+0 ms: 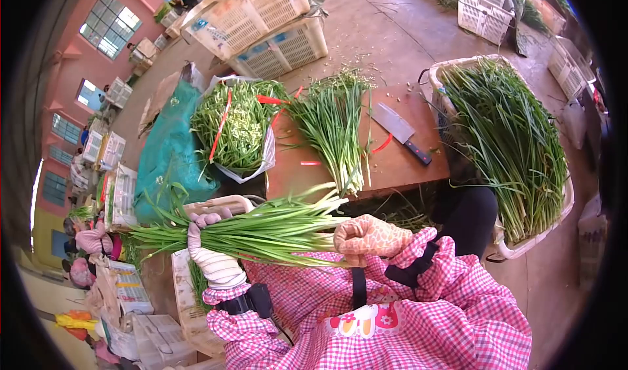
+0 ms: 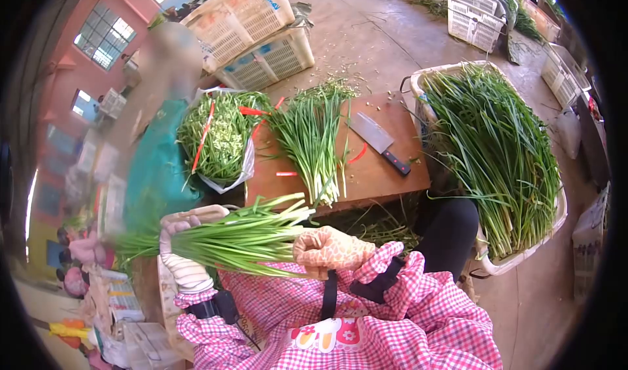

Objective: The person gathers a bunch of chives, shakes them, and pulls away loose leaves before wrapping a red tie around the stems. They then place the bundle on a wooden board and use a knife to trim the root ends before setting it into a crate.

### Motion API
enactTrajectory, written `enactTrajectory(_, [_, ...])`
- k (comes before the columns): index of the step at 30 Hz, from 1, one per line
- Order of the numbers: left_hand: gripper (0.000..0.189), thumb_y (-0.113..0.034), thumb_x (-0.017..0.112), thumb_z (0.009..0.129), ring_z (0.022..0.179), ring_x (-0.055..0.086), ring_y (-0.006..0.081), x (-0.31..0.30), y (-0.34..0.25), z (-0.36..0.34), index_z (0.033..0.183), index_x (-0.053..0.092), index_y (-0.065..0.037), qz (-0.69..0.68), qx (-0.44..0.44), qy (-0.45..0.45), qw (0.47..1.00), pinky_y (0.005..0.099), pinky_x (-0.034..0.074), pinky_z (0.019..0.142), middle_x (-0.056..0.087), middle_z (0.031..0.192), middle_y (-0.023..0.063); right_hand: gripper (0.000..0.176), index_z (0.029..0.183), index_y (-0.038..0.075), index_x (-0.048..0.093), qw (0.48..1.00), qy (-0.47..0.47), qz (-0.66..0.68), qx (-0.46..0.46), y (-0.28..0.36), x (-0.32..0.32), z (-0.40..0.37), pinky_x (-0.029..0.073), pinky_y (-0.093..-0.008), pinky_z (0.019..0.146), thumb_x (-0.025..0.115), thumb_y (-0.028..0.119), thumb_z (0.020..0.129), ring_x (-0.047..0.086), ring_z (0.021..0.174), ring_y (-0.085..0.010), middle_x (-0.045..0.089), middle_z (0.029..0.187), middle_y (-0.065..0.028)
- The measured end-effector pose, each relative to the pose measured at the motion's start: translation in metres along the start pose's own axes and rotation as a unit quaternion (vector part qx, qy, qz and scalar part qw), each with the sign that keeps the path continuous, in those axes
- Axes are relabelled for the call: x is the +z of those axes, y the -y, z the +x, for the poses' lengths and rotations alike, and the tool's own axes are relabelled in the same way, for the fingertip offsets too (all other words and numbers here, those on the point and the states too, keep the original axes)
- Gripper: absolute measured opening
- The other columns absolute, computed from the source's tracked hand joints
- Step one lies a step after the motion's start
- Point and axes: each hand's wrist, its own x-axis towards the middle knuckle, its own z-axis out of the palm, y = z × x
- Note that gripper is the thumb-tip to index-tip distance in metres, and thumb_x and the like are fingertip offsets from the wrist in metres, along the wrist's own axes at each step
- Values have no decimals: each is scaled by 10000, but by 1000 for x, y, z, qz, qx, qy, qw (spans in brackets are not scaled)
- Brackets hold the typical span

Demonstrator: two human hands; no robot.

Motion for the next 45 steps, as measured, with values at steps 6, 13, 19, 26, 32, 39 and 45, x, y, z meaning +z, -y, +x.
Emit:
enactTrajectory(6, [175,-162,641,877,847,576,155,-7,-6,-3,1050,619,-139,-80,14,10,997,471,376,1055,560,822,-62,191,1072,-11,620,981,-184,-51,-30,7,3,-9,494,-249,531,572,118,940,605,589,-103,638,717,-48])
enactTrajectory(13, [341,-213,535,944,916,631,167,-46,-8,-1,1219,492,-17,-117,-54,36,991,358,447,1040,660,1003,43,266,1083,59,667,879,-287,-373,-80,2,15,19,522,-330,604,641,225,878,663,625,-201,677,750,-129])
enactTrajectory(19, [183,-146,668,851,839,582,154,-12,-2,-9,1021,605,-119,-84,20,-5,996,447,375,1059,566,808,-53,189,1063,53,686,949,-289,-101,-73,-10,25,22,463,-250,521,642,115,890,563,561,-75,631,672,-18])
enactTrajectory(26, [149,-124,660,852,856,595,163,-20,4,-8,993,613,-105,-78,46,-16,996,438,382,1059,604,820,-30,171,1051,17,681,953,-278,-48,-111,-16,35,18,447,-228,501,619,91,910,542,552,-54,616,662,-5])
enactTrajectory(32, [150,-112,655,853,824,554,148,-18,7,-11,993,602,-112,-132,46,3,990,436,358,1070,554,798,-51,245,1157,14,625,973,-215,36,-74,-29,23,20,487,-221,533,588,100,930,576,584,-68,620,691,-10])
enactTrajectory(39, [183,-77,646,830,772,500,116,-6,7,-15,985,573,-141,-190,31,58,980,411,388,1010,486,766,-72,402,1302,-3,512,970,-213,114,8,-25,7,16,496,-247,481,575,149,935,583,505,-132,637,701,-81])
enactTrajectory(45, [127,-56,614,814,744,508,136,45,18,-18,874,535,-135,-109,15,-39,993,429,418,974,480,725,-48,287,1100,10,543,961,-177,203,-63,-34,8,34,461,-283,427,499,256,961,489,410,-152,525,537,-37])
